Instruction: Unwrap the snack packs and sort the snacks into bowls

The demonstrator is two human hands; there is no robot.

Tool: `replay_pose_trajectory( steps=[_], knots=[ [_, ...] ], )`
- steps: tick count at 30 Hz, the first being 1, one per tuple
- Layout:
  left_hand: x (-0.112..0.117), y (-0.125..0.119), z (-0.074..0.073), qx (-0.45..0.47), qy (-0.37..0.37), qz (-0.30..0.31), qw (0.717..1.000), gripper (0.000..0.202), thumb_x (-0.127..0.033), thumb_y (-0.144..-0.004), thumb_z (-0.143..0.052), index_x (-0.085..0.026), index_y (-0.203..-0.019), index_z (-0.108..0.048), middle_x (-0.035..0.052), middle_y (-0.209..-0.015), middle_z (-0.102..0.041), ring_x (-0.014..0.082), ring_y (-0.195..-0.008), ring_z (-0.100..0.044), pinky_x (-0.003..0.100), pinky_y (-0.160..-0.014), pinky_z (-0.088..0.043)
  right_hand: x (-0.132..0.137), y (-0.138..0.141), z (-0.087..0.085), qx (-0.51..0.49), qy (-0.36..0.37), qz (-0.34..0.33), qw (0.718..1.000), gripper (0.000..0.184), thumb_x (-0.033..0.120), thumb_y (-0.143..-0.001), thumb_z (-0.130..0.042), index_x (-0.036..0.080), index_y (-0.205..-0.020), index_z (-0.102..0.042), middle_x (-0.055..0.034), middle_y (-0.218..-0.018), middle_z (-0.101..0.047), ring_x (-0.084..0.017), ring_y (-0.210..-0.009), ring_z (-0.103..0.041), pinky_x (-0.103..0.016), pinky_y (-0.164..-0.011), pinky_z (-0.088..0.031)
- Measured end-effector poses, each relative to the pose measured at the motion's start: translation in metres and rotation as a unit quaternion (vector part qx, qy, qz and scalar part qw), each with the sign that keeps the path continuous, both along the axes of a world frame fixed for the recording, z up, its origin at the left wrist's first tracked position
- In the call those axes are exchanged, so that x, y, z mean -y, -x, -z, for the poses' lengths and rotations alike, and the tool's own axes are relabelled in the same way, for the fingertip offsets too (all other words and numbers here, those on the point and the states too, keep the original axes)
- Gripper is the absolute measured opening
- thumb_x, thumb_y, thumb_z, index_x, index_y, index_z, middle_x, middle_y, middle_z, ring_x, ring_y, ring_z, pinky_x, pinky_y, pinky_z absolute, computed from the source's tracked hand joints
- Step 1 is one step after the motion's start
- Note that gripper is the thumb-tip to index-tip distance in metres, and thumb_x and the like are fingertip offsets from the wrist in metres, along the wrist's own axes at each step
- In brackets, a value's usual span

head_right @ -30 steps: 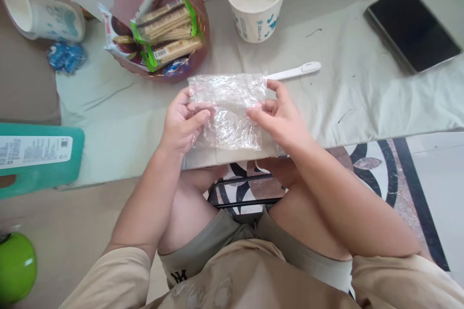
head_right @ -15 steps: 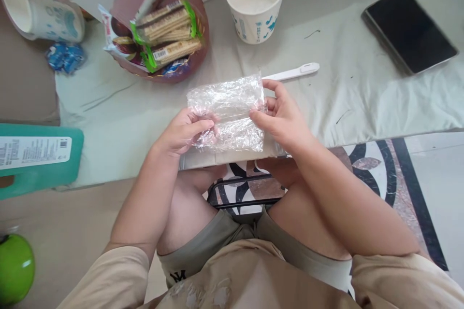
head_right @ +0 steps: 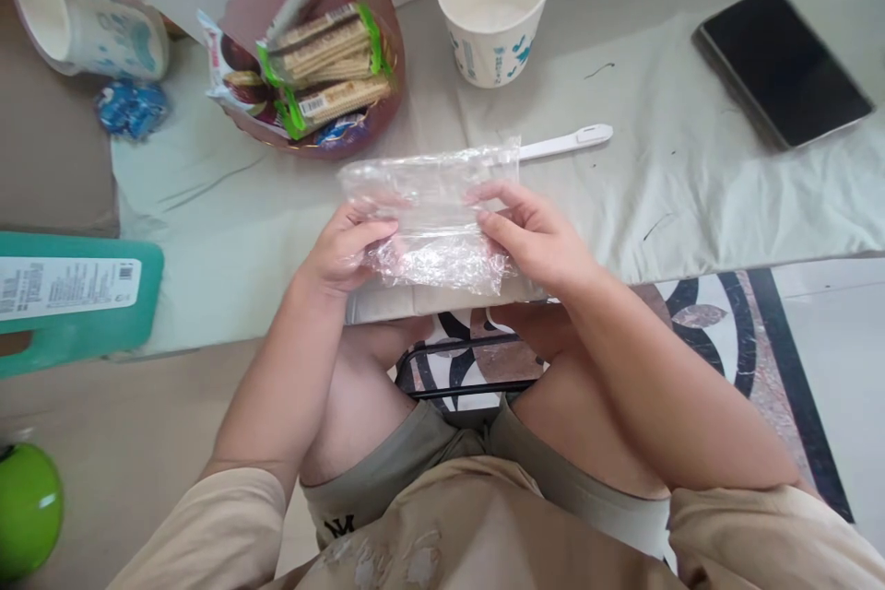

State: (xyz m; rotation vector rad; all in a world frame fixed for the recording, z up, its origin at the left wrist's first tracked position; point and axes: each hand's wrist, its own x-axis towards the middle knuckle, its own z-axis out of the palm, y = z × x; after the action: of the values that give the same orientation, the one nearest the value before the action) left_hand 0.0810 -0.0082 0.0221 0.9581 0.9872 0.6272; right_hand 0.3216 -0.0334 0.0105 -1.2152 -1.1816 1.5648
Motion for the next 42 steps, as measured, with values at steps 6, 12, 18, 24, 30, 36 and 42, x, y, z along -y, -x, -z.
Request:
replay_pose_trajectory(
  steps=[6, 12, 18, 24, 30, 36, 42],
  knots=[
    [-0.005, 0.005, 0.001, 0.040, -0.027, -0.033, 0.998, 0.023, -0.043, -0.074, -0.071, -0.022, -0.070, -0.065, -0.0016, -0.051, -0.055, 0.0133, -0.041, -0.052, 0.029, -0.041, -0.046, 0.000, 0.002, -0.010, -0.060, -0.035, 0.061, 0.996, 0.011, 0.037, -0.075, -0.074, 0.027, -0.073, -0.070, 0.0016, -0.061, -0.056, -0.012, -0.050, -0.042, -0.029, -0.048, -0.031],
    [-0.009, 0.002, 0.012, -0.049, -0.122, -0.021, 0.991, 0.032, -0.049, -0.078, -0.076, -0.018, -0.076, -0.073, 0.0046, -0.076, -0.070, 0.0141, -0.066, -0.062, 0.026, -0.060, -0.051, -0.002, -0.003, -0.006, -0.048, -0.009, 0.056, 0.997, 0.027, 0.049, -0.077, -0.064, 0.025, -0.068, -0.072, -0.0049, -0.066, -0.065, -0.019, -0.059, -0.055, -0.034, -0.051, -0.041],
    [-0.011, -0.002, 0.017, -0.066, -0.178, -0.068, 0.980, 0.023, -0.028, -0.070, -0.083, -0.021, -0.086, -0.069, -0.0019, -0.079, -0.064, 0.0086, -0.061, -0.056, 0.023, -0.061, -0.048, -0.003, -0.001, -0.001, 0.000, 0.023, 0.070, 0.997, 0.030, 0.032, -0.071, -0.083, 0.027, -0.090, -0.059, 0.0045, -0.066, -0.057, -0.012, -0.050, -0.047, -0.029, -0.047, -0.036],
    [-0.010, -0.004, 0.024, -0.050, -0.265, -0.096, 0.958, 0.037, -0.036, -0.074, -0.084, -0.026, -0.104, -0.065, 0.0028, -0.104, -0.064, 0.0145, -0.083, -0.064, 0.030, -0.077, -0.055, -0.003, 0.008, 0.003, -0.102, 0.076, 0.068, 0.990, 0.038, 0.033, -0.064, -0.088, 0.025, -0.082, -0.056, 0.0035, -0.074, -0.057, -0.012, -0.062, -0.052, -0.030, -0.059, -0.045],
    [0.004, -0.025, 0.024, -0.233, -0.399, -0.211, 0.861, 0.014, -0.035, -0.087, -0.072, -0.025, -0.090, -0.065, 0.0081, -0.105, -0.066, 0.0290, -0.119, -0.058, 0.048, -0.113, -0.043, 0.006, 0.016, 0.003, 0.003, -0.064, 0.195, 0.979, 0.032, 0.043, -0.081, -0.079, 0.025, -0.076, -0.052, -0.0021, -0.097, -0.068, -0.019, -0.085, -0.061, -0.036, -0.077, -0.052],
    [0.010, -0.049, 0.028, -0.027, -0.288, -0.063, 0.955, 0.068, -0.067, -0.085, -0.070, -0.026, -0.137, -0.057, 0.0117, -0.142, -0.064, 0.0287, -0.135, -0.059, 0.041, -0.111, -0.049, 0.015, 0.024, -0.007, 0.025, -0.127, 0.058, 0.990, 0.033, 0.053, -0.088, -0.072, 0.026, -0.080, -0.055, -0.0026, -0.097, -0.073, -0.021, -0.089, -0.067, -0.040, -0.086, -0.054],
    [0.008, -0.048, 0.024, 0.022, -0.214, -0.017, 0.976, 0.053, -0.064, -0.089, -0.069, -0.023, -0.122, -0.073, 0.0102, -0.135, -0.073, 0.0255, -0.125, -0.068, 0.039, -0.110, -0.052, 0.014, 0.026, -0.008, -0.007, -0.107, -0.010, 0.994, 0.027, 0.052, -0.092, -0.066, 0.026, -0.098, -0.067, -0.0030, -0.095, -0.072, -0.019, -0.084, -0.066, -0.037, -0.080, -0.054]
  ],
)
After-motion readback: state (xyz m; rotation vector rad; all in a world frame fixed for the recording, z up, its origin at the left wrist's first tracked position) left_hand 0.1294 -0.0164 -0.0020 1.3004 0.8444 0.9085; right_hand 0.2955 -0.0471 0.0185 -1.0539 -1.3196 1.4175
